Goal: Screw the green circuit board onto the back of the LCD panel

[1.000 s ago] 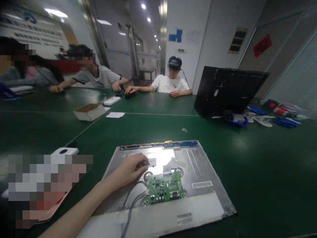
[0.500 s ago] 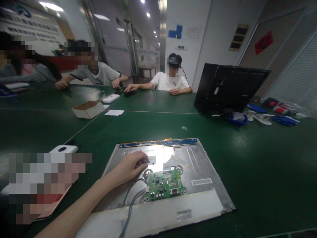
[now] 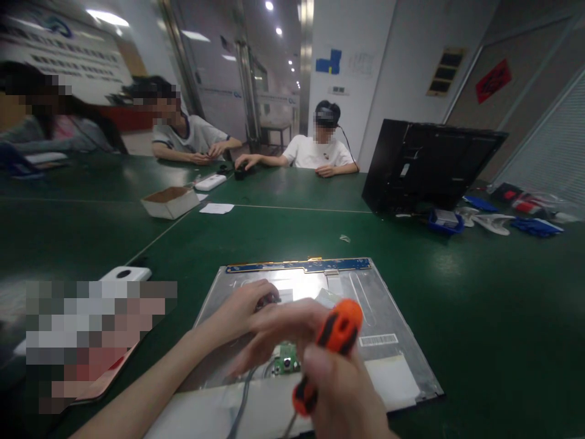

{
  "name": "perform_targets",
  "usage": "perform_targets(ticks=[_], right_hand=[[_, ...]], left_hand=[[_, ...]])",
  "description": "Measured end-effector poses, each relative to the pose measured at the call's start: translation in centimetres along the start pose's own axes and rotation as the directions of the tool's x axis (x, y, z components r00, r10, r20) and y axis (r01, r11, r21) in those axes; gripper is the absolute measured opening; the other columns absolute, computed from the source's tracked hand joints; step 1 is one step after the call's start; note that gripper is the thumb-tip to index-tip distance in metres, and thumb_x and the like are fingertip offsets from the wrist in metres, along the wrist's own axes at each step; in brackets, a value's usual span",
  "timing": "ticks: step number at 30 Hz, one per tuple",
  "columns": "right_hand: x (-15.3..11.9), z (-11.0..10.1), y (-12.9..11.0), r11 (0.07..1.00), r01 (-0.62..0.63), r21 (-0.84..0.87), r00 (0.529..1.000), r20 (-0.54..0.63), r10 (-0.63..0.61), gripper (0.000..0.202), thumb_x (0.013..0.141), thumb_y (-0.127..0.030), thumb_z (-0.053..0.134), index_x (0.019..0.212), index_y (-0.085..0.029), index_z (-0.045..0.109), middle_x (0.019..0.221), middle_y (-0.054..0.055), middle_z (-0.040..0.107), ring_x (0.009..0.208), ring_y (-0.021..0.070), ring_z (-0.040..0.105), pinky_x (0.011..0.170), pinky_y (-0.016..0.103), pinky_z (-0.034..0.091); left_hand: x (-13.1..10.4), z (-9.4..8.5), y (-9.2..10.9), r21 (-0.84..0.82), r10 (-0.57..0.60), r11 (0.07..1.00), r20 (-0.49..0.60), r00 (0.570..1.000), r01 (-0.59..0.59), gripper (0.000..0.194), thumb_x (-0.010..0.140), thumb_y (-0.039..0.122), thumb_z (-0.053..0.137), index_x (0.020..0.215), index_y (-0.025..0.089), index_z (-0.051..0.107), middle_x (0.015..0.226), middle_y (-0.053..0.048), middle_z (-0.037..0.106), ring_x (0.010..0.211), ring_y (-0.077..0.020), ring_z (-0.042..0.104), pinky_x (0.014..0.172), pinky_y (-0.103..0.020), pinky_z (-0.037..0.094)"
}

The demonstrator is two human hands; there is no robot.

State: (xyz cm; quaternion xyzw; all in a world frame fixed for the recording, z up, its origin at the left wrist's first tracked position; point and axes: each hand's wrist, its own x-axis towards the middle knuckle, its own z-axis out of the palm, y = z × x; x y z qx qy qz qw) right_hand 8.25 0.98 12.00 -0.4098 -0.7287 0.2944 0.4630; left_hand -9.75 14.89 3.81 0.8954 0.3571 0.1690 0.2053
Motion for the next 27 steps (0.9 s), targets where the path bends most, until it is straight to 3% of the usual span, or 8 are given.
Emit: perform_targets(ticks=[1, 2, 4, 5, 7, 11, 21, 27], right_hand=[[1.2, 0.1, 1.1, 0.971, -0.092, 0.221, 0.983, -0.134, 0.124, 0.060, 0.093, -0.060, 0.023, 0.107, -0.024, 0.068, 0.075, 0.009, 0.068, 0.063, 0.0218, 0.064, 0.055, 0.034, 0.052], [2.4, 0.1, 2.3, 0.896, -0.181, 0.405, 0.956, -0.142, 0.257, 0.059, 0.092, -0.060, 0.028, 0.092, -0.020, 0.071, 0.066, 0.007, 0.065, 0.056, 0.0188, 0.060, 0.054, 0.032, 0.051], [4.2, -0.1, 4.9, 0.749, -0.399, 0.528, 0.879, -0.011, 0.476, 0.057, 0.086, -0.061, 0.040, 0.066, -0.017, 0.069, 0.049, 0.003, 0.055, 0.041, 0.0124, 0.049, 0.044, 0.025, 0.041], [4.9, -0.3, 6.3, 0.726, -0.446, 0.524, 0.859, 0.021, 0.512, 0.055, 0.084, -0.060, 0.047, 0.058, -0.015, 0.066, 0.045, 0.002, 0.052, 0.035, 0.0099, 0.043, 0.037, 0.023, 0.034], [5.8, -0.7, 8.7, 0.703, -0.479, 0.525, 0.836, 0.027, 0.548, 0.050, 0.078, -0.056, 0.057, 0.049, -0.015, 0.061, 0.036, -0.002, 0.043, 0.028, 0.0064, 0.031, 0.031, 0.021, 0.017], [5.8, -0.8, 11.4, 0.651, -0.482, 0.586, 0.819, 0.037, 0.573, 0.048, 0.075, -0.058, 0.059, 0.052, -0.016, 0.062, 0.034, -0.005, 0.039, 0.027, 0.0051, 0.029, 0.032, 0.020, 0.022], [4.1, 0.1, 12.1, 0.583, -0.411, 0.701, 0.805, -0.021, 0.593, 0.044, 0.073, -0.057, 0.065, 0.060, -0.015, 0.065, 0.040, -0.004, 0.048, 0.031, 0.0056, 0.037, 0.032, 0.018, 0.026], [4.3, -0.2, 12.6, 0.547, -0.376, 0.748, 0.798, -0.039, 0.602, 0.046, 0.071, -0.061, 0.065, 0.061, -0.016, 0.063, 0.036, -0.005, 0.042, 0.030, 0.0059, 0.033, 0.032, 0.018, 0.026]], left_hand=[[0.0, 0.0, 0.0, 0.003, 0.005, 1.000, 0.002, 1.000, -0.005, 0.006, 0.082, 0.017, 0.056, 0.084, 0.018, 0.061, 0.079, -0.002, 0.062, 0.073, -0.0182, 0.056, 0.065, -0.027, 0.042], [0.0, 0.0, 0.0, 0.007, 0.010, 1.000, 0.004, 1.000, -0.010, 0.007, 0.081, 0.016, 0.055, 0.083, 0.018, 0.061, 0.079, -0.002, 0.062, 0.071, -0.0178, 0.056, 0.064, -0.027, 0.041], [0.0, -0.1, 0.0, 0.013, 0.012, 1.000, 0.004, 1.000, -0.012, 0.007, 0.082, 0.014, 0.055, 0.083, 0.017, 0.061, 0.078, -0.002, 0.061, 0.068, -0.0170, 0.055, 0.062, -0.027, 0.040], [0.0, -0.1, 0.0, 0.015, 0.010, 1.000, 0.005, 1.000, -0.010, 0.007, 0.082, 0.013, 0.055, 0.083, 0.017, 0.061, 0.078, -0.002, 0.061, 0.068, -0.0167, 0.055, 0.061, -0.026, 0.039], [0.1, -0.2, -0.1, 0.019, 0.004, 1.000, 0.009, 1.000, -0.004, 0.007, 0.082, 0.013, 0.055, 0.082, 0.017, 0.060, 0.077, -0.002, 0.061, 0.068, -0.0166, 0.055, 0.061, -0.026, 0.039], [0.0, -0.3, -0.2, 0.026, 0.001, 1.000, 0.019, 1.000, -0.001, 0.006, 0.082, 0.014, 0.056, 0.079, 0.018, 0.060, 0.077, -0.003, 0.062, 0.069, -0.0170, 0.055, 0.062, -0.027, 0.040], [0.0, -0.1, -0.5, -0.016, 0.035, 0.999, -0.005, 0.999, -0.035, 0.014, 0.081, 0.008, 0.052, 0.084, 0.018, 0.061, 0.082, -0.004, 0.065, 0.076, -0.0188, 0.059, 0.068, -0.029, 0.045], [0.0, -0.9, 0.5, -0.114, -0.014, 0.993, -0.023, 1.000, 0.011, 0.011, 0.085, 0.013, 0.052, 0.086, 0.018, 0.062, 0.083, -0.003, 0.066, 0.076, -0.0183, 0.058, 0.070, -0.030, 0.046]])
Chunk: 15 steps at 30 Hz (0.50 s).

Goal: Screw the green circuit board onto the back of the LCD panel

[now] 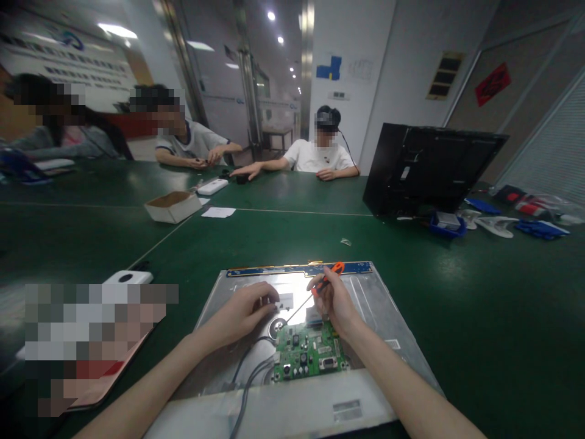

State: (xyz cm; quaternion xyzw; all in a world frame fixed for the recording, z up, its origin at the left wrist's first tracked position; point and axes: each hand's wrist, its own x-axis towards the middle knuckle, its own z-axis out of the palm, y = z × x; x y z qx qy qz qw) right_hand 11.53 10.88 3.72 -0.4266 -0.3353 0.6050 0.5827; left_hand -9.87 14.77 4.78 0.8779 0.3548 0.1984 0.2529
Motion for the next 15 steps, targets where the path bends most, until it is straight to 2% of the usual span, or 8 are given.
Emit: perform_targets(ticks=[3, 7, 11, 15], right_hand=[[0.10, -0.13, -0.05, 1.000, 0.010, 0.024, 1.000, -0.010, -0.009, 0.048, 0.070, -0.063, 0.065, 0.060, -0.017, 0.063, 0.036, -0.006, 0.042, 0.031, 0.0057, 0.032, 0.033, 0.018, 0.026], [0.08, -0.15, -0.11, 0.999, 0.004, 0.034, 1.000, -0.006, -0.004, 0.048, 0.069, -0.064, 0.066, 0.060, -0.016, 0.063, 0.035, -0.005, 0.042, 0.031, 0.0056, 0.031, 0.033, 0.018, 0.026], [0.07, -0.15, -0.08, 0.999, -0.006, 0.040, 1.000, 0.002, 0.006, 0.047, 0.069, -0.063, 0.066, 0.060, -0.016, 0.064, 0.035, -0.005, 0.043, 0.030, 0.0058, 0.032, 0.033, 0.018, 0.026], [0.17, -0.20, -0.01, 0.999, -0.009, 0.046, 1.000, 0.008, 0.008, 0.046, 0.071, -0.062, 0.065, 0.060, -0.016, 0.063, 0.035, -0.005, 0.043, 0.029, 0.0057, 0.031, 0.033, 0.018, 0.025]], left_hand=[[0.09, -0.13, 0.13, -0.062, -0.030, 0.998, 0.021, 0.999, 0.031, 0.012, 0.084, 0.012, 0.051, 0.083, 0.018, 0.061, 0.083, -0.002, 0.066, 0.076, -0.0176, 0.058, 0.071, -0.030, 0.047], [0.09, 0.01, 0.12, -0.191, -0.046, 0.979, 0.105, 0.993, 0.066, 0.012, 0.083, 0.012, 0.051, 0.082, 0.018, 0.061, 0.082, -0.001, 0.065, 0.075, -0.0163, 0.059, 0.068, -0.028, 0.047], [-0.07, 0.32, 0.37, -0.389, -0.045, 0.912, 0.221, 0.974, 0.131, 0.011, 0.078, 0.009, 0.053, 0.081, 0.017, 0.060, 0.077, 0.001, 0.062, 0.072, -0.0142, 0.058, 0.067, -0.026, 0.047], [-0.11, 0.66, 0.52, -0.438, -0.075, 0.876, 0.292, 0.954, 0.203, 0.007, 0.073, 0.011, 0.059, 0.077, 0.016, 0.060, 0.068, 0.003, 0.059, 0.064, -0.0126, 0.055, 0.061, -0.024, 0.043]])
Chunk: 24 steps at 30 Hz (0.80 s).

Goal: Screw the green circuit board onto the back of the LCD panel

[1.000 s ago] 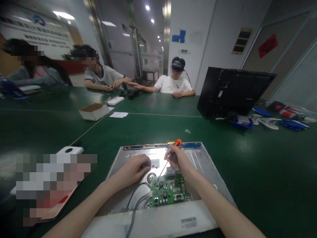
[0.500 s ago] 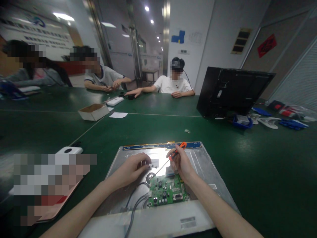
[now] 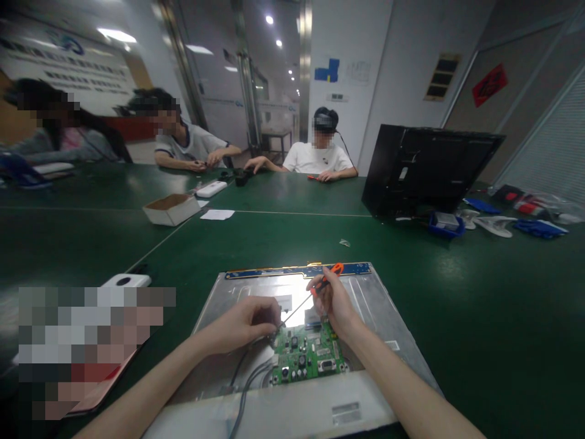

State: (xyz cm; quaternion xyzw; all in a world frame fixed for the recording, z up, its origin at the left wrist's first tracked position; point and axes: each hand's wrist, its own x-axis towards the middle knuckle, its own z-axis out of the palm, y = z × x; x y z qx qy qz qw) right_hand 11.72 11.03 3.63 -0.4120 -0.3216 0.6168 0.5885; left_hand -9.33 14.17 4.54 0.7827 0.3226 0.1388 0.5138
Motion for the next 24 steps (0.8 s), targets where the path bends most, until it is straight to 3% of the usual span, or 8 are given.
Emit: perform_targets(ticks=[9, 24], right_hand=[[-0.03, 0.05, 0.04, 1.000, -0.003, 0.005, 1.000, -0.007, 0.003, 0.045, 0.071, -0.059, 0.067, 0.061, -0.015, 0.064, 0.035, -0.005, 0.044, 0.029, 0.0053, 0.033, 0.033, 0.018, 0.025], [-0.03, 0.14, 0.08, 1.000, -0.015, 0.006, 0.999, -0.039, 0.015, 0.046, 0.067, -0.060, 0.070, 0.060, -0.015, 0.064, 0.036, -0.005, 0.044, 0.029, 0.0048, 0.033, 0.032, 0.018, 0.024]], left_hand=[[0.42, 0.30, -0.17, -0.032, -0.035, 0.999, -0.008, 0.999, 0.035, 0.005, 0.069, 0.014, 0.062, 0.072, 0.016, 0.060, 0.063, 0.004, 0.056, 0.059, -0.0113, 0.050, 0.056, -0.022, 0.038], [0.56, 0.08, -0.90, -0.082, -0.039, 0.996, 0.022, 0.999, 0.040, 0.007, 0.068, 0.015, 0.063, 0.074, 0.017, 0.060, 0.066, 0.004, 0.058, 0.061, -0.0122, 0.052, 0.060, -0.024, 0.041]])
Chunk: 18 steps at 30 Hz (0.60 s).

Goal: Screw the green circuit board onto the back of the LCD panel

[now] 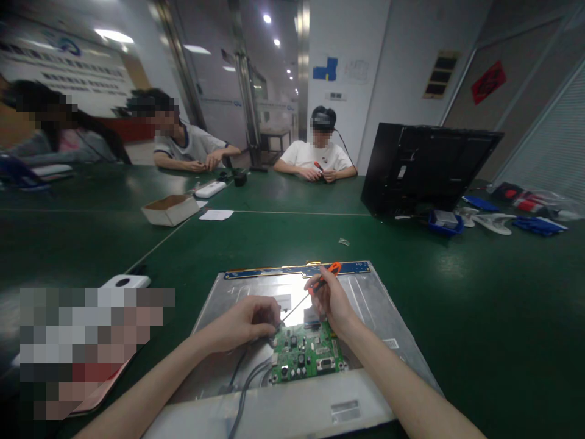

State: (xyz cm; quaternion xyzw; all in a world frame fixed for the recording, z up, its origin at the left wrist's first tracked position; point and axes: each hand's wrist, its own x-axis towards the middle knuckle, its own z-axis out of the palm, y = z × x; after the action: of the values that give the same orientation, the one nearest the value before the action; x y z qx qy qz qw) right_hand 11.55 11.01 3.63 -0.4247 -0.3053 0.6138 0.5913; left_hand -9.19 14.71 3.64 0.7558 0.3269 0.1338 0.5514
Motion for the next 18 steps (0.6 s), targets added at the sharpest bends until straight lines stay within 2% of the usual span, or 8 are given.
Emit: perform_targets(ticks=[6, 12, 18], right_hand=[[-0.03, 0.18, -0.12, 1.000, -0.004, 0.003, 1.000, -0.010, 0.004, 0.047, 0.064, -0.060, 0.072, 0.059, -0.015, 0.063, 0.036, -0.005, 0.044, 0.029, 0.0042, 0.033, 0.032, 0.017, 0.024], [0.11, 0.39, -0.31, 1.000, -0.006, 0.013, 1.000, -0.005, 0.006, 0.048, 0.064, -0.061, 0.072, 0.059, -0.015, 0.063, 0.037, -0.005, 0.045, 0.028, 0.0046, 0.034, 0.031, 0.017, 0.023], [0.02, 0.43, -0.44, 0.999, 0.005, 0.031, 1.000, -0.020, -0.004, 0.047, 0.063, -0.061, 0.074, 0.061, -0.015, 0.063, 0.041, -0.006, 0.046, 0.031, 0.0046, 0.035, 0.031, 0.017, 0.023]], left_hand=[[0.02, 0.14, -0.27, 0.029, 0.034, 0.999, 0.003, 0.999, -0.034, 0.005, 0.070, 0.013, 0.062, 0.074, 0.017, 0.061, 0.067, 0.004, 0.059, 0.063, -0.0122, 0.053, 0.062, -0.024, 0.041], [0.06, 0.34, -0.42, 0.088, 0.037, 0.995, -0.006, 0.999, -0.036, 0.005, 0.077, 0.016, 0.063, 0.082, 0.017, 0.064, 0.073, 0.001, 0.063, 0.068, -0.0138, 0.057, 0.066, -0.025, 0.044], [-0.05, 0.22, -0.08, 0.119, 0.044, 0.992, -0.012, 0.999, -0.042, 0.007, 0.077, 0.016, 0.062, 0.083, 0.017, 0.067, 0.071, 0.002, 0.064, 0.064, -0.0127, 0.055, 0.062, -0.024, 0.043]])
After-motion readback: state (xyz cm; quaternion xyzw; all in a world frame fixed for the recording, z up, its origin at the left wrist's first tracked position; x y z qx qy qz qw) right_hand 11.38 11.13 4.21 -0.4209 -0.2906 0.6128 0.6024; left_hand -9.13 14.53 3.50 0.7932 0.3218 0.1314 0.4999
